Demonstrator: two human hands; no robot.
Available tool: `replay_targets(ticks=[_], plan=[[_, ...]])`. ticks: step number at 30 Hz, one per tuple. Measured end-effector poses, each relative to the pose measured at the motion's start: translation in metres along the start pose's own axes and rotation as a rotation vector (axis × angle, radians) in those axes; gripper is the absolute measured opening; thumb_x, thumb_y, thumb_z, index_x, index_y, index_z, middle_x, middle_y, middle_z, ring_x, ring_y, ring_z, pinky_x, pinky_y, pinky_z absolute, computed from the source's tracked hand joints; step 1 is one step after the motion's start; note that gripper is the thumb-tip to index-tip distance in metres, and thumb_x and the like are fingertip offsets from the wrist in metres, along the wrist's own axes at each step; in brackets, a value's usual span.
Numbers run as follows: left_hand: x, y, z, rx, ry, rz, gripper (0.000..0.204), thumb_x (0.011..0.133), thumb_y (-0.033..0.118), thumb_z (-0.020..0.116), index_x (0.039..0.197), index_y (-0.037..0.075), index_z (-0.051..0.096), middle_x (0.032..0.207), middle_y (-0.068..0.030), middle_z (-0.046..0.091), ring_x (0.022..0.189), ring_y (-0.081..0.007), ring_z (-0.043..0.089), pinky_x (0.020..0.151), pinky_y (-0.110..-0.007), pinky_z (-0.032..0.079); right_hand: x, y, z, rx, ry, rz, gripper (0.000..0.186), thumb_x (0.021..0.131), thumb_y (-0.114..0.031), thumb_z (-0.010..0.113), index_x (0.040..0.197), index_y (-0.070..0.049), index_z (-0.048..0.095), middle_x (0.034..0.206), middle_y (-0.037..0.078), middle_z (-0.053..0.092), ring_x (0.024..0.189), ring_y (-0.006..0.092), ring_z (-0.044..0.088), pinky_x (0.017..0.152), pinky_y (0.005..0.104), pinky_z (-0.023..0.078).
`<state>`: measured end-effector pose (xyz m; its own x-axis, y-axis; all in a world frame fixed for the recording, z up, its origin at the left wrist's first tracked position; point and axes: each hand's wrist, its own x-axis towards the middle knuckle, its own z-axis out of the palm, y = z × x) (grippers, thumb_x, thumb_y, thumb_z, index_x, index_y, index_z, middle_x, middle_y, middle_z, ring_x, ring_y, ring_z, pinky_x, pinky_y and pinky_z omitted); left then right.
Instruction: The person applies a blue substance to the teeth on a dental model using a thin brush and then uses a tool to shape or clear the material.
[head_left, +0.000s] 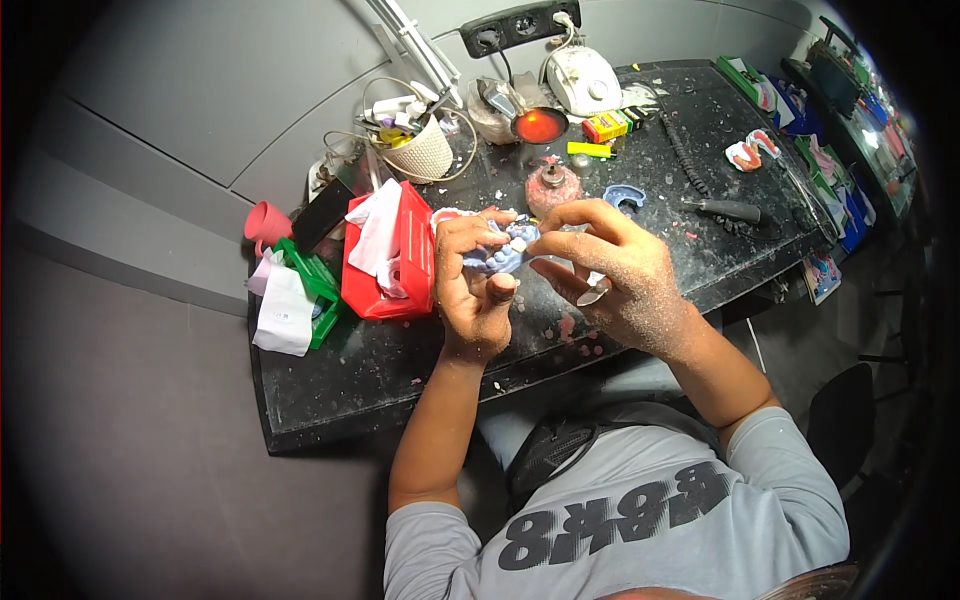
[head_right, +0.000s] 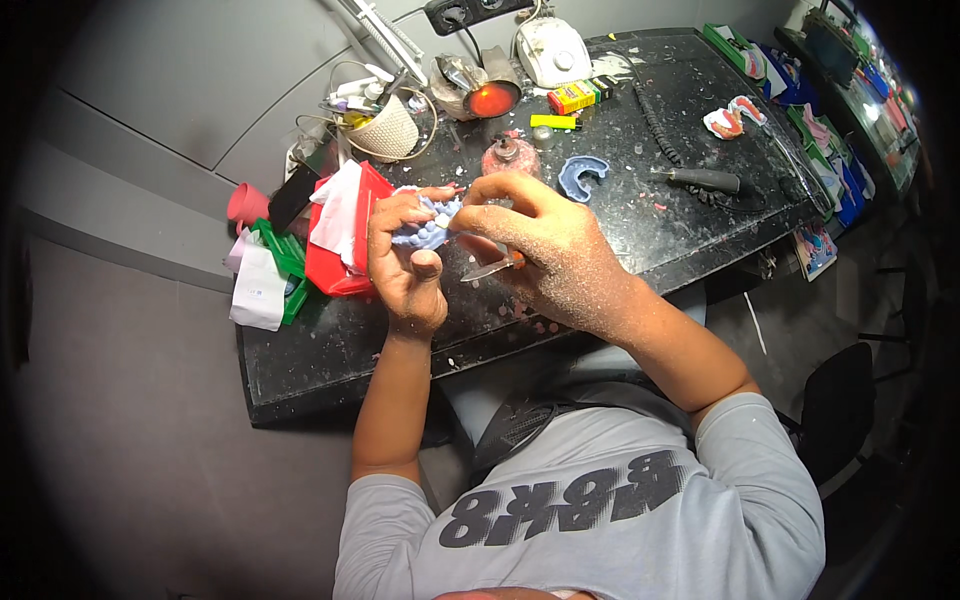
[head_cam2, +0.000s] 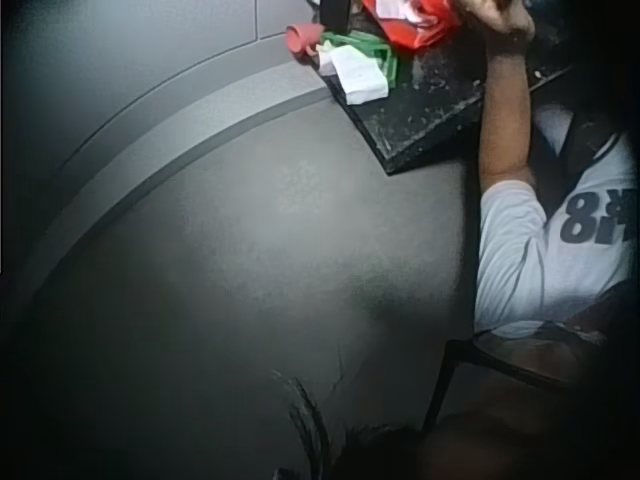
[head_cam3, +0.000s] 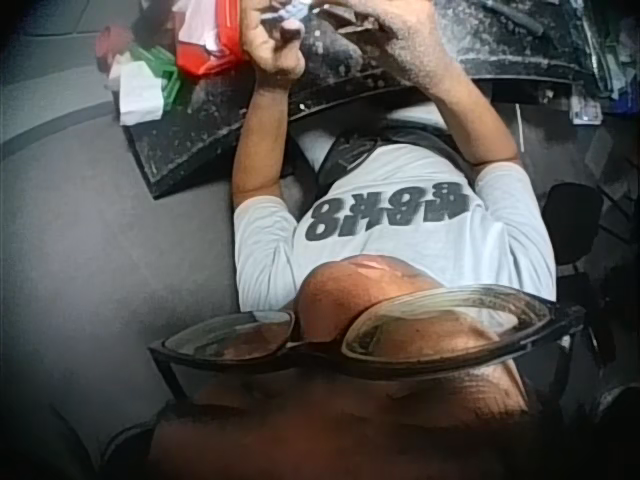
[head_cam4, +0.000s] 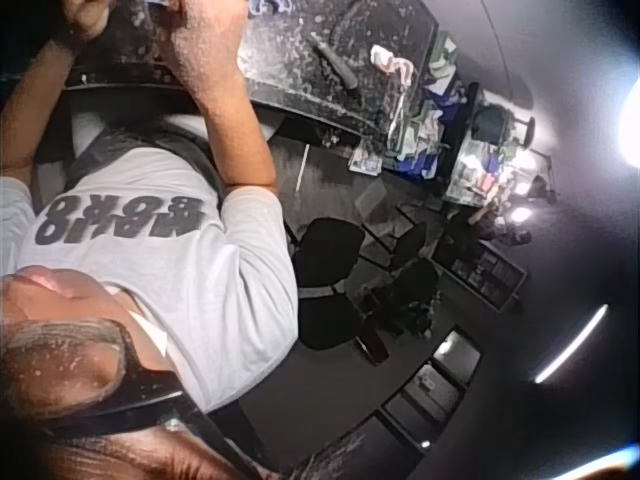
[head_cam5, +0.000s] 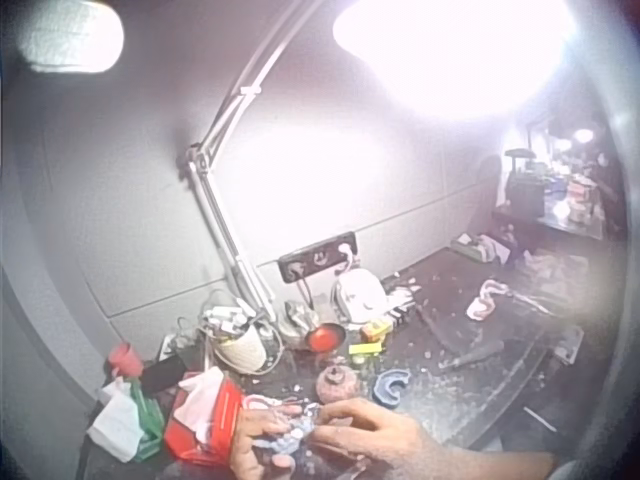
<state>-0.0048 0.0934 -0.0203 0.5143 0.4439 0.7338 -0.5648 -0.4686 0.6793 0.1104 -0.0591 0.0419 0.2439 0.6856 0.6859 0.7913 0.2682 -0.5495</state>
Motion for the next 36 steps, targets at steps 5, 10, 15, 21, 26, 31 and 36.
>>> replay_targets(ticks=[5, 10, 15, 21, 26, 31, 36], plan=[[0.0007, -0.0007, 0.0006, 0.009, -0.016, -0.006, 0.057, 0.091, 0.053, 0.07, 0.113, 0.003, 0.052, 0.111, -0.0093, 0.049, 0.115, -0.0307, 0.059, 0.099, -0.044, 0.046, -0.0006, 0.0003, -0.0006, 0.04, -0.051, 0.042, 0.037, 0.074, 0.005, 0.076, 0.108, -0.008, 0.068, 0.109, 0.01, 0.062, 0.088, 0.0249, 0.07, 0.072, 0.0349, 0.058], [0.0011, 0.0009, 0.0011, 0.018, -0.012, -0.011, 0.057, 0.091, 0.054, 0.069, 0.113, 0.003, 0.052, 0.11, -0.0093, 0.05, 0.116, -0.031, 0.059, 0.099, -0.045, 0.046, 0.001, -0.002, -0.0032, 0.034, -0.083, 0.059, 0.038, 0.075, 0.005, 0.075, 0.109, -0.011, 0.068, 0.108, 0.009, 0.061, 0.082, 0.0231, 0.07, 0.069, 0.034, 0.058], [0.0016, 0.0015, 0.0012, 0.034, -0.012, 0.002, 0.056, 0.092, 0.053, 0.068, 0.113, 0.003, 0.052, 0.111, -0.01, 0.051, 0.115, -0.0312, 0.059, 0.1, -0.045, 0.046, 0.0003, -0.0012, -0.0019, 0.043, -0.089, 0.069, 0.041, 0.074, 0.007, 0.073, 0.11, -0.012, 0.069, 0.108, 0.008, 0.06, 0.08, 0.0214, 0.069, 0.068, 0.0329, 0.058], [0.0019, 0.0016, 0.0011, 0.057, -0.021, 0.008, 0.055, 0.093, 0.053, 0.066, 0.113, 0.003, 0.052, 0.111, -0.0102, 0.052, 0.115, -0.0313, 0.06, 0.1, -0.046, 0.045, -0.001, 0.0033, 0.0017, 0.02, -0.056, 0.046, 0.038, 0.075, 0.006, 0.076, 0.108, -0.012, 0.072, 0.107, 0.007, 0.061, 0.068, 0.0135, 0.06, 0.06, 0.0284, 0.052], [0.0007, 0.0008, -0.0007, 0.047, -0.02, 0.01, 0.055, 0.093, 0.053, 0.066, 0.112, 0.003, 0.053, 0.111, -0.0099, 0.052, 0.115, -0.0312, 0.059, 0.1, -0.046, 0.045, -0.001, 0.0021, 0.0031, 0.018, -0.042, 0.05, 0.035, 0.076, 0.007, 0.078, 0.106, -0.012, 0.076, 0.108, 0.006, 0.062, 0.061, 0.0087, 0.054, 0.056, 0.0254, 0.048], [0.0017, 0.0006, 0.0015, 0.036, -0.02, 0.006, 0.056, 0.093, 0.054, 0.067, 0.112, 0.003, 0.053, 0.111, -0.01, 0.052, 0.116, -0.0306, 0.059, 0.1, -0.045, 0.045, -0.0021, 0.0023, 0.0009, -0.007, -0.055, 0.048, 0.038, 0.075, 0.008, 0.077, 0.106, -0.014, 0.077, 0.109, 0.005, 0.062, 0.062, 0.008, 0.053, 0.057, 0.0247, 0.047], [0.0014, 0.0012, 0.0, 0.047, -0.018, -0.002, 0.057, 0.092, 0.054, 0.067, 0.113, 0.003, 0.054, 0.111, -0.0101, 0.053, 0.116, -0.0302, 0.059, 0.099, -0.044, 0.045, -0.0012, 0.0016, -0.0026, -0.013, -0.089, 0.026, 0.045, 0.07, 0.007, 0.073, 0.109, -0.014, 0.071, 0.109, 0.006, 0.059, 0.066, 0.013, 0.063, 0.059, 0.03, 0.053]])
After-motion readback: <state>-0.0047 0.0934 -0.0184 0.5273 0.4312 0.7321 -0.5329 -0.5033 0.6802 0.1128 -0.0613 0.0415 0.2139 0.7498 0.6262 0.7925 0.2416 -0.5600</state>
